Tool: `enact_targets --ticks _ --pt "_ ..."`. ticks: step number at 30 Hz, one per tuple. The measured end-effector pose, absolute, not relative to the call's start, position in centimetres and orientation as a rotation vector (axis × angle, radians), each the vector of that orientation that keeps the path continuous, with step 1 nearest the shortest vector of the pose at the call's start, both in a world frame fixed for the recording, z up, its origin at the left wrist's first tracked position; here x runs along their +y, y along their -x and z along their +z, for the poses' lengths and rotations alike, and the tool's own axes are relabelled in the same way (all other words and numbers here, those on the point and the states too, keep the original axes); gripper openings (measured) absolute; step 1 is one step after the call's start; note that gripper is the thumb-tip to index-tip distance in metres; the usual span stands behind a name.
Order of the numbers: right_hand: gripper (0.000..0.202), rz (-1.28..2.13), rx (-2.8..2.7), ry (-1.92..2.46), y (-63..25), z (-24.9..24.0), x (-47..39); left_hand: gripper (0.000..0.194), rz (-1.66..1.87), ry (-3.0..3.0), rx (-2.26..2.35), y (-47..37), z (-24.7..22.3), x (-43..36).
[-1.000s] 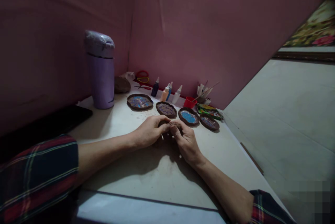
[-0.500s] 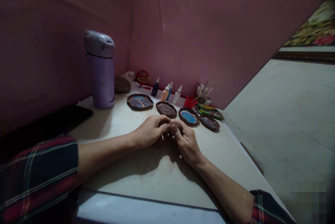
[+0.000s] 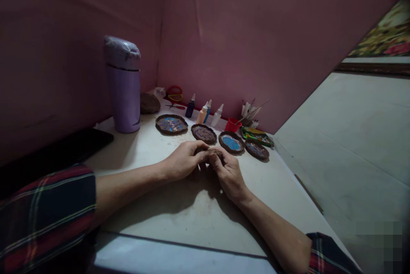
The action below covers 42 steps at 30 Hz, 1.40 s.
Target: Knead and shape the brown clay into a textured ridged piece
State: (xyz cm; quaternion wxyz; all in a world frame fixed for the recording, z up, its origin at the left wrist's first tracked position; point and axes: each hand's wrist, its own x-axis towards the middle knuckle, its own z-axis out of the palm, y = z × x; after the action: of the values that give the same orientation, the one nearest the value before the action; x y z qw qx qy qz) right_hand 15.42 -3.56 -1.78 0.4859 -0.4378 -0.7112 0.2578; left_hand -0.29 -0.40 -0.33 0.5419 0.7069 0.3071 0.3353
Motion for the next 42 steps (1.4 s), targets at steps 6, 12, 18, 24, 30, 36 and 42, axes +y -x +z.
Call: enact_targets --ticks 6,12,18,24,30,36,42 --pt "0.028 0.623 -1.732 1.073 -15.41 -1.69 -3.59 0.035 0.797 -1.681 0.73 0.2 -0.26 -0.34" --pt "0.027 0.649 -1.731 1.062 -15.41 -1.74 -3.52 0.035 0.789 -1.658 0.733 0.28 -0.15 -0.46" --pt "0.025 0.662 -1.723 1.074 -15.41 -1.82 -3.56 0.034 0.786 -1.654 0.734 0.29 -0.06 -0.52" --pt "0.027 0.631 -1.737 1.076 -15.44 -1.67 -3.61 0.034 0.78 -1.664 0.74 0.26 -0.18 -0.46" --pt "0.028 0.624 -1.739 1.084 -15.44 -1.72 -3.54 0.035 0.787 -1.669 0.743 0.28 -0.26 -0.43" --pt "0.027 0.634 -1.74 1.07 -15.33 -1.61 -3.55 0.035 0.786 -1.662 0.747 0.24 -0.41 -0.33" --pt "0.026 0.62 -1.745 1.077 -15.45 -1.7 -3.61 0.033 0.784 -1.676 0.752 0.19 -0.19 -0.45"
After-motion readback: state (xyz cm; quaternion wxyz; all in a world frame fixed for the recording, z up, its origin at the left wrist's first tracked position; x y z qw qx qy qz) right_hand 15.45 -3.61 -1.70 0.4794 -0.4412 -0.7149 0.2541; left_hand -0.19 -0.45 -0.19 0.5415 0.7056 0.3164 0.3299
